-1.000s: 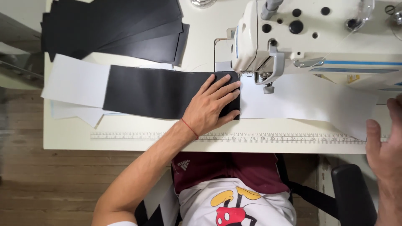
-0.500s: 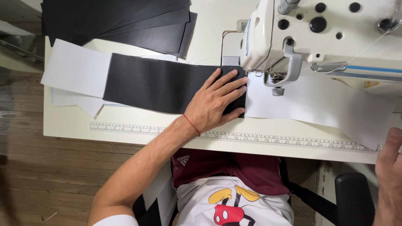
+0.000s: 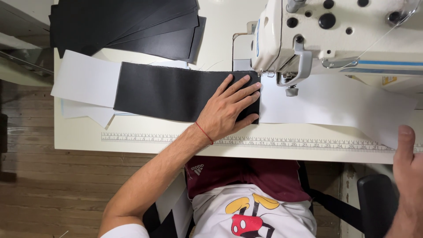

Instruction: Preparing leather strips by aligning them with templates and trimming with scissors at a sewing station

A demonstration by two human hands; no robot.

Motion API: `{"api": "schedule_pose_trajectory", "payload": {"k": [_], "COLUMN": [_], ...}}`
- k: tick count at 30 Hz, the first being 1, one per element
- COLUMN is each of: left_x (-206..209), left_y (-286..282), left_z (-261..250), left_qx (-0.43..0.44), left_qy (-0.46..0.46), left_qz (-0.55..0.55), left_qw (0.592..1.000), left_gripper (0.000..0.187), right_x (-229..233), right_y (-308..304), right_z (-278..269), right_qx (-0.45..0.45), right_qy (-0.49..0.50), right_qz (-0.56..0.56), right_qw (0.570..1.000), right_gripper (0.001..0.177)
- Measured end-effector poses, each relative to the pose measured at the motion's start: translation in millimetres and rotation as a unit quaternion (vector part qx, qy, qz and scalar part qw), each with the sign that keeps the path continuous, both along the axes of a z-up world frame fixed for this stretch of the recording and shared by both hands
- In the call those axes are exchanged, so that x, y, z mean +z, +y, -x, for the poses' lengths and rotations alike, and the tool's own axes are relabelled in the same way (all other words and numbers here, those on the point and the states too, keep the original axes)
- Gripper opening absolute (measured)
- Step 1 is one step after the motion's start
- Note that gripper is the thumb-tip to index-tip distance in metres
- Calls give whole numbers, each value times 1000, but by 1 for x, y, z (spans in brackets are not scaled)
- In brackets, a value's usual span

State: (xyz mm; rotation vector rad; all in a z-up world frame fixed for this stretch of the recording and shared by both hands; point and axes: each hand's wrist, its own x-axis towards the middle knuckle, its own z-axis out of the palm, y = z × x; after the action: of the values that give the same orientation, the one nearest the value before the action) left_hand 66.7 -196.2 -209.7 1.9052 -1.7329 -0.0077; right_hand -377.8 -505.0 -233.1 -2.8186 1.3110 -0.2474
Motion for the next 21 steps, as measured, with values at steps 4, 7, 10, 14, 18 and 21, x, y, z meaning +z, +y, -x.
{"api": "schedule_pose_trajectory", "payload": {"k": [4,7,10,14,18,21], "left_x": [-2,-2,-17,-17,-22,-21], "left_y": [0,-1,-4,-5,-4,-8], "left_z": [0,-2,2,-2,-1,-7], "left_qx": [1,0,48,53,53,57], "left_qy": [0,1,-17,-18,10,16], "left_qz": [6,7,37,39,31,29], "left_qw": [1000,1000,998,998,998,998], "left_gripper": [52,51,52,53,58,61], "right_x": [97,111,59,37,39,35], "right_y": [98,157,157,145,144,137], "right_z": [-125,-209,-264,-271,-268,-271], "right_qx": [187,271,313,315,288,292], "right_qy": [-290,-279,-190,-93,-5,-7], "right_qz": [57,-190,-75,-2,-75,-60], "right_qw": [937,902,928,944,955,954], "right_gripper": [49,35,52,68,78,80]}}
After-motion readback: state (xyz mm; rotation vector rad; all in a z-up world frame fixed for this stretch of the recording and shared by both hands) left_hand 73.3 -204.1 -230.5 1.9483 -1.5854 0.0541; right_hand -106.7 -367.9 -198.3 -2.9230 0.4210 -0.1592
